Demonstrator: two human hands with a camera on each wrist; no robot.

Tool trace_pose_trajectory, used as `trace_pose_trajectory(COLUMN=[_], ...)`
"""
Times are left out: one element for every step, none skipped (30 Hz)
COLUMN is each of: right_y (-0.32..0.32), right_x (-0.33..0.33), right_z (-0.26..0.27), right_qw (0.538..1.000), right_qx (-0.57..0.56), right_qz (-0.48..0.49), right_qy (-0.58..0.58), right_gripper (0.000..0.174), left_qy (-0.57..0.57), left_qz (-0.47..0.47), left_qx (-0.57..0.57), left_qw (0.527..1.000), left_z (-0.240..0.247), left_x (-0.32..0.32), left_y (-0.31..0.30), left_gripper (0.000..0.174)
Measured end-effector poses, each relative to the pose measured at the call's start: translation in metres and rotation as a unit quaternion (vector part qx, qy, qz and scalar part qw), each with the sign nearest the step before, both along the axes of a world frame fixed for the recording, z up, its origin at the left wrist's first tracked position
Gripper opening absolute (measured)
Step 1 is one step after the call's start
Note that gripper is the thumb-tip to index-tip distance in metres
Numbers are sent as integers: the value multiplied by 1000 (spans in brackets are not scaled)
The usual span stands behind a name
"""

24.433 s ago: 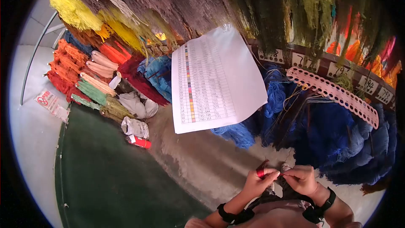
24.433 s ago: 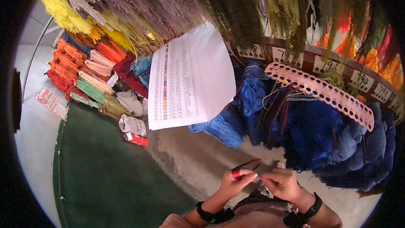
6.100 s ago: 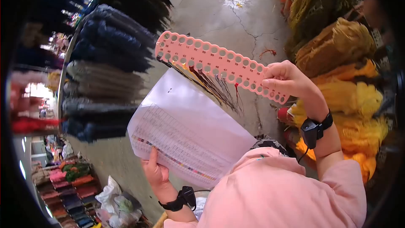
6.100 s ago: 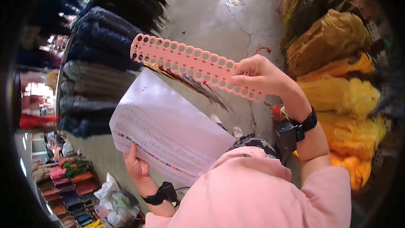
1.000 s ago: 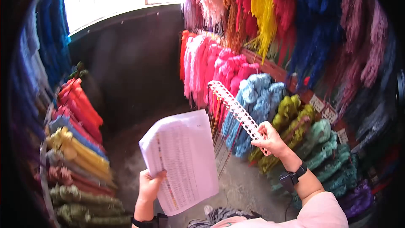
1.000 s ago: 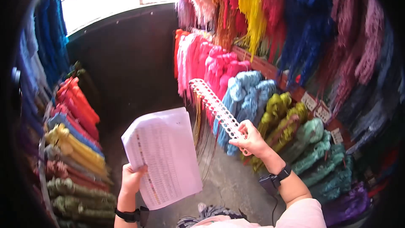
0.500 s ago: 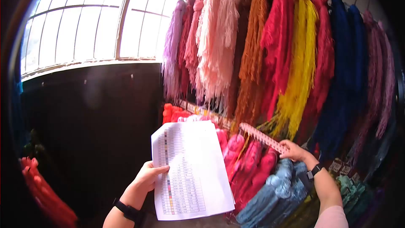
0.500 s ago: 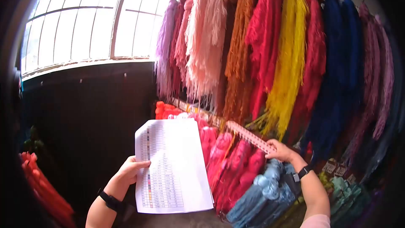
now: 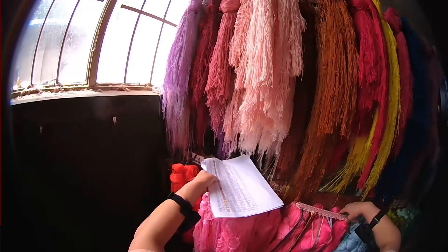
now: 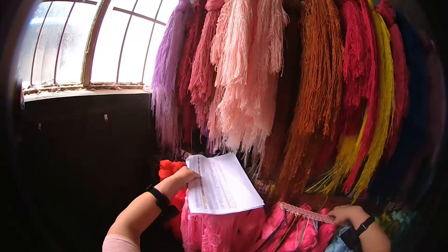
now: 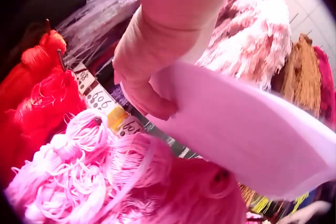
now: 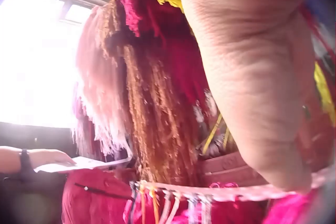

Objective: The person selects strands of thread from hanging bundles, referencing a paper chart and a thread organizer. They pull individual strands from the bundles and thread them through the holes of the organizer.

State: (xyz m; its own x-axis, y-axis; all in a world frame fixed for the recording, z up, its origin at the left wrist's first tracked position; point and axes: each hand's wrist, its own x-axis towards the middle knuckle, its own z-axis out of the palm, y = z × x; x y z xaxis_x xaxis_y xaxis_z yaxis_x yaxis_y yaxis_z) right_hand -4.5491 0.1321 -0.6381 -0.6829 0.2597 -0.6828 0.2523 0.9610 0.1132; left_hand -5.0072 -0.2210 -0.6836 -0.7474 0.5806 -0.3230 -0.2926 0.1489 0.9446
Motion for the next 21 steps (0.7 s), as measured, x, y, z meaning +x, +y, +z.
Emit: trace_pose_trajectory(right_y=[-14,-29,-53,-69,-95,-123,-146,-168,-191,-211,-222,-229,-236,-239,-250,-257,-257,-260,-265,-270,-267], right_x=[-9,-24,-49,-63,-89,-120,-147,-172,-203,-235,-272,-311,-351,-399,-441,-486,-537,-582,-619,-648,-673], right_z=[22,43,73,94,122,151,171,191,207,221,234,243,252,256,270,283,295,308,323,335,344], right_qw=[999,998,995,995,996,996,987,965,945,921,905,887,873,826,797,764,702,642,601,557,544], right_qx=[-24,-38,-52,-78,-77,-76,-133,-192,-220,-247,-237,-228,-210,-261,-304,-286,-364,-413,-448,-482,-480], right_qz=[-16,-37,-69,-57,-44,-31,28,87,112,138,180,219,222,238,206,213,186,173,157,140,128], right_qy=[-16,-26,-55,6,12,19,90,158,212,266,303,337,380,439,480,538,583,622,643,662,676], right_gripper=[55,52,46,40,38,37,33,28,23,19,18,17,18,19,20,21,20,20,19,19,18], left_qy=[-6,-5,37,61,231,392,411,426,460,417,472,523,566,621,643,656,668,674,661,647,640], left_qz=[-30,-65,-125,-178,-222,-253,-287,-322,-314,-368,-391,-361,-284,-202,-121,-39,17,71,97,123,151], left_qx=[-34,-57,-63,-77,-209,-330,-376,-422,-422,-453,-405,-336,-227,-151,-64,25,84,141,172,203,239], left_qw=[999,996,989,979,924,821,779,733,715,697,678,695,740,742,754,754,739,722,724,725,715], left_z=[-23,-51,-69,-69,-35,15,38,59,85,103,122,136,156,179,201,217,230,240,252,262,272], left_x=[-17,-38,-58,-70,-63,-54,-58,-60,-66,-85,-105,-130,-150,-165,-177,-194,-213,-230,-243,-253,-255], left_y=[5,17,25,26,20,11,6,0,-5,1,3,8,7,7,2,5,11,18,23,26,27], left_gripper=[27,29,32,35,35,36,34,32,26,23,22,23,23,19,18,18,17,16,16,17,10])
